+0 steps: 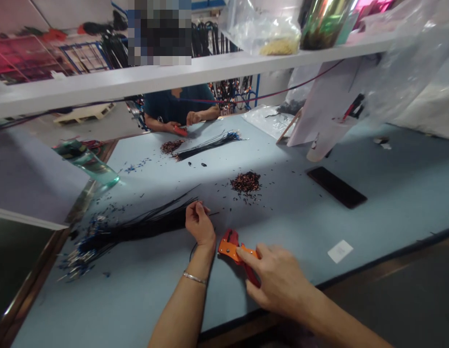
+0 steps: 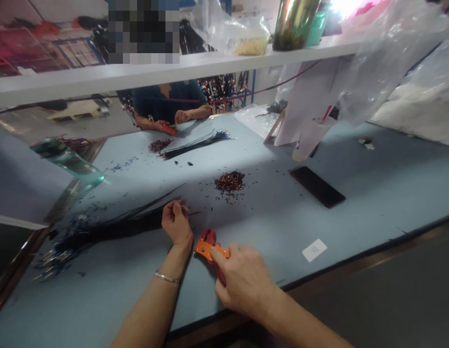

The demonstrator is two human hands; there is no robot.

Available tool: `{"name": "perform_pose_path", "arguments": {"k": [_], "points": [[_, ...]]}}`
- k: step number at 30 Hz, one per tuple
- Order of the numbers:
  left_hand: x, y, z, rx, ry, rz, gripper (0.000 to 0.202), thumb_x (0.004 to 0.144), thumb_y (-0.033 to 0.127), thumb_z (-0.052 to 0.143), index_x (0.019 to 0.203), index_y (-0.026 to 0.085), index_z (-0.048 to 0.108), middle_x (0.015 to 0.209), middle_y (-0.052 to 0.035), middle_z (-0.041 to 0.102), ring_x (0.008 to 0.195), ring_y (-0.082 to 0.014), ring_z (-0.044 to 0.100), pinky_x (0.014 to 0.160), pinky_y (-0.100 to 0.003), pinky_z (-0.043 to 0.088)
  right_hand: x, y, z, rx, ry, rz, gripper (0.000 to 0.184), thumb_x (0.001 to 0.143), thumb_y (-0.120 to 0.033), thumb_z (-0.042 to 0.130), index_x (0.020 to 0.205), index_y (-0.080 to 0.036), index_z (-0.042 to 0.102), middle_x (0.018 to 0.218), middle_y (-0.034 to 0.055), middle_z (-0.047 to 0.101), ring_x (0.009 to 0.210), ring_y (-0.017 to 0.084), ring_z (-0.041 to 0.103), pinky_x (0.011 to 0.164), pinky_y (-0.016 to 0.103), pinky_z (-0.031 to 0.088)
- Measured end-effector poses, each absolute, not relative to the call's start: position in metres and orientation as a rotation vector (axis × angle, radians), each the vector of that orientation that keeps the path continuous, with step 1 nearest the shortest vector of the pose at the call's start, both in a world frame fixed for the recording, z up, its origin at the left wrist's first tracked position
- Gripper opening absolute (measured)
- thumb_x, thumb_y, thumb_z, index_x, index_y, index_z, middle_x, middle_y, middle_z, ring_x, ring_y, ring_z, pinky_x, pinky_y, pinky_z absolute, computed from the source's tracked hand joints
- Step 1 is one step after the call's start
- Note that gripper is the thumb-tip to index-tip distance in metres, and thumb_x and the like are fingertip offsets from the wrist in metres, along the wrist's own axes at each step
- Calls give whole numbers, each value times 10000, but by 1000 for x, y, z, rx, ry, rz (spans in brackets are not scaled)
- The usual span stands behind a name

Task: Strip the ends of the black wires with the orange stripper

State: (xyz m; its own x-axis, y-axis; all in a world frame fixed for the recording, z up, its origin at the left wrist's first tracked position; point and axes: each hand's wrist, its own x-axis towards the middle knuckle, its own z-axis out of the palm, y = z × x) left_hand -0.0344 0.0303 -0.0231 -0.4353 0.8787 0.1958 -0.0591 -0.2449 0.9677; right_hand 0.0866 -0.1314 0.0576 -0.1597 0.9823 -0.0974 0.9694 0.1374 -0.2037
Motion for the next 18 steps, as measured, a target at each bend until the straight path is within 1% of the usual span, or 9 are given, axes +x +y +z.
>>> {"name": "perform_pose_path", "arguments": {"k": [3, 5, 8, 13, 18], "points": [[-40, 35, -19, 964, 1284, 1823, 160, 807, 326, 541, 792, 167, 525, 585, 54, 497, 512, -76, 478, 519, -186, 393, 91, -117, 58, -1888, -2405, 261, 455, 720, -260, 557, 1174, -247, 577, 849, 93, 611, 747, 220, 523, 656, 319, 274], [-46, 38, -15, 934, 1290, 1876, 152, 804, 313, 546, 781, 166, 516, 597, 55, 500, 497, -67, 463, 507, -182, 378, 98, -102, 61, -1846, -2460, 228, 428, 722, -244, 557, 1148, -239, 597, 854, 103, 608, 758, 222, 519, 674, 329, 266], [-55, 44, -12, 927, 1321, 1932, 153, 807, 308, 547, 764, 165, 512, 584, 58, 493, 485, -63, 451, 500, -182, 360, 104, -81, 66, -1775, -2561, 276, 417, 716, -247, 572, 1131, -258, 612, 840, 93, 606, 755, 219, 524, 686, 328, 264], [-61, 48, -17, 929, 1382, 1893, 156, 814, 307, 528, 746, 167, 510, 535, 68, 464, 469, -68, 444, 490, -184, 342, 106, -53, 76, -1512, -2759, 331, 391, 717, -272, 593, 1105, -310, 633, 865, 77, 621, 763, 215, 551, 731, 341, 286], [-57, 49, -20, 909, 1408, 1860, 147, 797, 310, 523, 757, 169, 513, 571, 64, 480, 472, -65, 449, 489, -188, 343, 133, -21, 92, -1473, -2915, 267, 445, 681, -238, 610, 1114, -331, 647, 837, 67, 641, 754, 225, 570, 743, 352, 309]]}}
